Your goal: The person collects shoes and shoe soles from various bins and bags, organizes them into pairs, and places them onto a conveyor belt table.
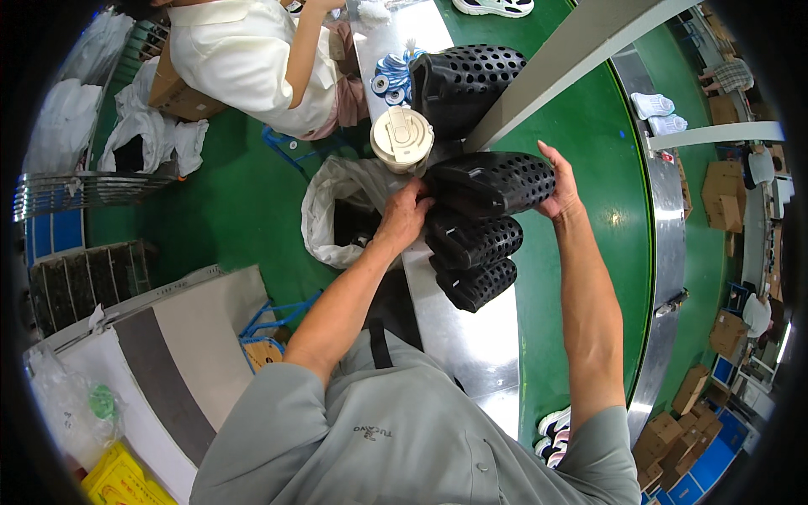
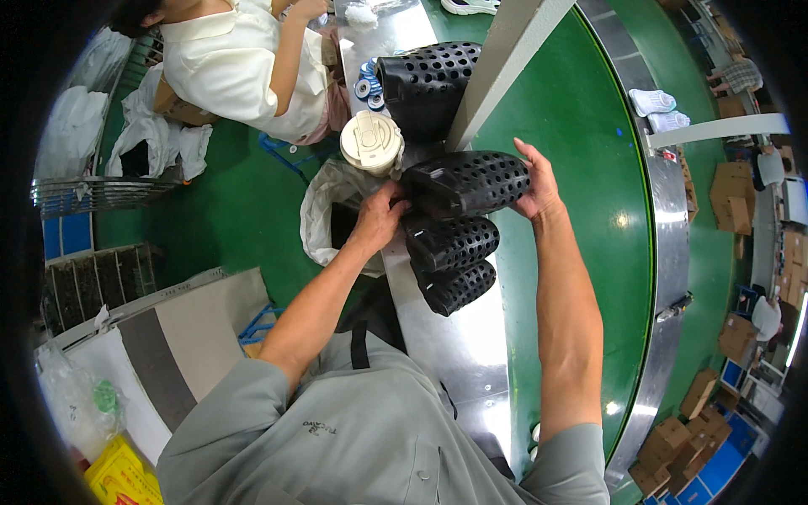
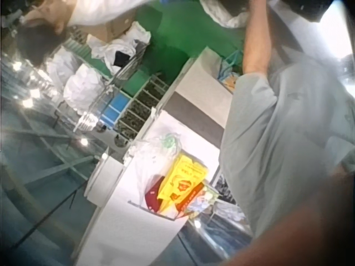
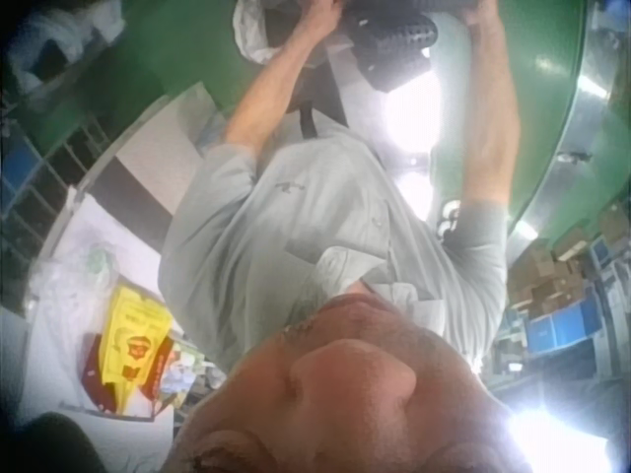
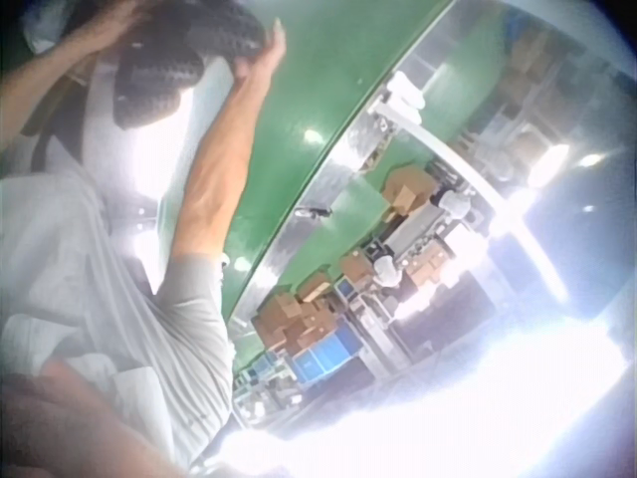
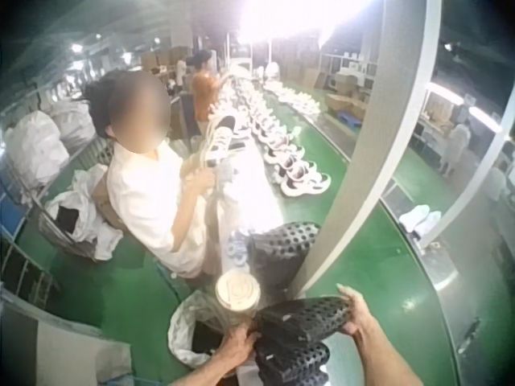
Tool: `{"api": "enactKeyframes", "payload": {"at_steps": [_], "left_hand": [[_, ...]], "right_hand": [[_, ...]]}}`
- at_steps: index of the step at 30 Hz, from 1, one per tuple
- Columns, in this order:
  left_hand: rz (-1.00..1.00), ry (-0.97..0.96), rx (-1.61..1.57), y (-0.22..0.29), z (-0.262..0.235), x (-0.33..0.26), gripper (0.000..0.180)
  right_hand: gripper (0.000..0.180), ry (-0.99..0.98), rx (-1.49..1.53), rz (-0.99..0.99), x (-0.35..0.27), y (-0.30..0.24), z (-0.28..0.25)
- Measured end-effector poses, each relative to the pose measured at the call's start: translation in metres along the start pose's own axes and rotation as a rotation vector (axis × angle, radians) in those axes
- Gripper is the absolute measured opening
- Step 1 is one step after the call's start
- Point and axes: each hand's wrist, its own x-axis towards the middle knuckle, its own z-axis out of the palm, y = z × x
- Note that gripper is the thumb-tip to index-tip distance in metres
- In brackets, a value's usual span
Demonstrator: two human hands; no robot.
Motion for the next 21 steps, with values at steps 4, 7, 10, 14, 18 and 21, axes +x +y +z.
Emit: {"api": "enactKeyframes", "payload": {"at_steps": [4,7,10,14,18,21], "left_hand": [[-0.033,-0.010,0.008,0.007,0.001,-0.002,0.024],[-0.022,0.046,-0.005,0.007,0.006,-0.002,0.023],[-0.079,0.042,0.054,0.009,0.012,-0.001,0.025],[-0.105,0.047,0.020,0.011,0.010,-0.005,0.026],[-0.065,0.029,0.037,0.014,0.009,-0.003,0.026],[-0.034,0.045,-0.009,0.012,0.007,-0.004,0.025]], "right_hand": [[0.059,0.038,-0.132,0.020,-0.008,-0.002,0.026],[0.067,0.049,-0.274,0.045,0.006,0.004,0.010],[0.051,0.039,-0.200,0.073,0.019,0.012,0.011],[0.045,0.072,-0.208,0.148,0.031,0.007,-0.003],[0.035,0.121,-0.261,0.055,0.038,0.005,-0.011],[0.030,0.191,-0.367,0.021,0.035,0.003,-0.005]]}}
